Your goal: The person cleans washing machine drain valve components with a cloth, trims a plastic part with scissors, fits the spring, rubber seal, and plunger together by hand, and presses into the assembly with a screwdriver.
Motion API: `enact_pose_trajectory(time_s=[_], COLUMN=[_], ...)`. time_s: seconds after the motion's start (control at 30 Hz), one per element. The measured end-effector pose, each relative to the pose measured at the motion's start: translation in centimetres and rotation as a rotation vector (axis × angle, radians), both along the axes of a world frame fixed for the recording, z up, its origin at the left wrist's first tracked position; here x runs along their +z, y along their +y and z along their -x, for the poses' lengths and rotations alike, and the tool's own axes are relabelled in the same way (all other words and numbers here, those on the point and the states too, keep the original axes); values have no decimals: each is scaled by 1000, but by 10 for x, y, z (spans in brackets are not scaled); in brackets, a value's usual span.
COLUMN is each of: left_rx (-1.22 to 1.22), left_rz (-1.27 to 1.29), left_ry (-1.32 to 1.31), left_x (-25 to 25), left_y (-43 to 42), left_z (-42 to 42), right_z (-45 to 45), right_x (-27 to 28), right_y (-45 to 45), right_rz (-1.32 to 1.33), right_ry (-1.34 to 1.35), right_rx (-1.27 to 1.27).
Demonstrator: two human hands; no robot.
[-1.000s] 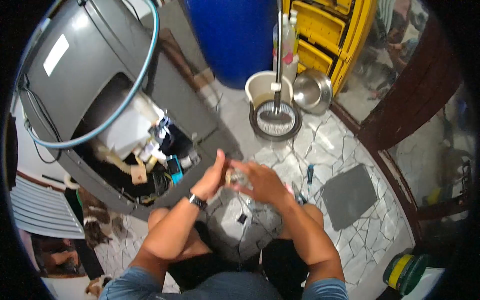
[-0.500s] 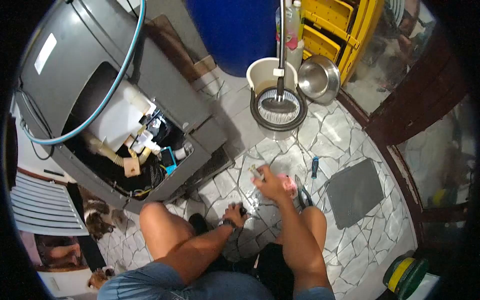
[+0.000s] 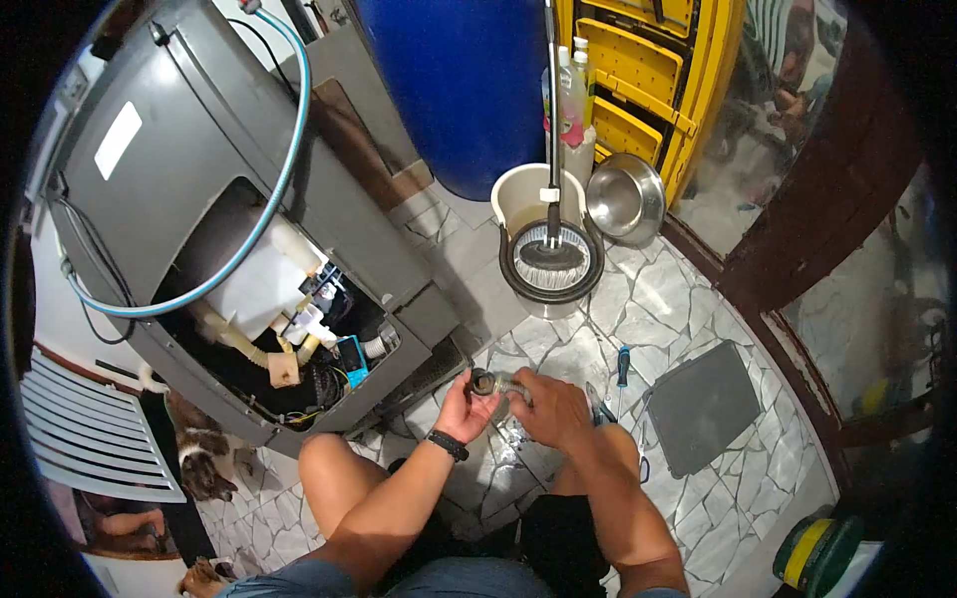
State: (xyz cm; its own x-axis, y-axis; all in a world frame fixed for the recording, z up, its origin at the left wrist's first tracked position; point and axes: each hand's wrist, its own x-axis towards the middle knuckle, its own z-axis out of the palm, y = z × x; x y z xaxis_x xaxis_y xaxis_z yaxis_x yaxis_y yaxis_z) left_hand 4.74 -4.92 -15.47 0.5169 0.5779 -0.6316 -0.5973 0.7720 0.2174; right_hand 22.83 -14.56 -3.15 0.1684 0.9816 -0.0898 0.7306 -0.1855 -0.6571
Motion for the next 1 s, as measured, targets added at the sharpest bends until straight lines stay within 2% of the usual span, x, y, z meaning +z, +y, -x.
enact_pose_trajectory(time_s=[0.1, 0.17, 0.23, 0.37, 0.47, 0.53, 0.67, 0.73, 0.8, 0.87, 0.9, 0.93, 1.0], left_rx=[-9, 6, 19, -9, -22, -53, -112, -11, -33, 77, -30, -22, -336], left_rz=[-70, -78, -123, -190, -222, -281, -405, -576, -590, -999, -1016, -1012, -1203], left_ry=[-9, 5, 43, 2, 80, 303, 381, 584, 627, 979, 1038, 1040, 1137], left_x=[57, 75, 95, 118, 128, 125, 123, 129, 124, 104, 109, 114, 128], left_y=[4, 3, -1, -5, -8, -6, -3, 1, 5, 10, 13, 16, 22], left_z=[7, 16, 23, 35, 40, 46, 46, 41, 43, 40, 45, 51, 59], right_z=[3, 7, 17, 34, 37, 42, 49, 50, 53, 56, 58, 56, 49], right_x=[44, 59, 63, 74, 86, 83, 97, 100, 101, 107, 109, 109, 107], right_y=[11, 16, 19, 28, 38, 47, 63, 73, 80, 84, 85, 88, 92], right_rz=[-148, -212, -259, -417, -395, -347, -228, -225, -233, -255, -283, -285, -307], right_ry=[-11, -146, -152, -207, -302, -338, -429, -462, -537, -567, -592, -594, -625], right_rx=[71, 208, 265, 313, 362, 440, 577, 588, 615, 690, 756, 764, 817])
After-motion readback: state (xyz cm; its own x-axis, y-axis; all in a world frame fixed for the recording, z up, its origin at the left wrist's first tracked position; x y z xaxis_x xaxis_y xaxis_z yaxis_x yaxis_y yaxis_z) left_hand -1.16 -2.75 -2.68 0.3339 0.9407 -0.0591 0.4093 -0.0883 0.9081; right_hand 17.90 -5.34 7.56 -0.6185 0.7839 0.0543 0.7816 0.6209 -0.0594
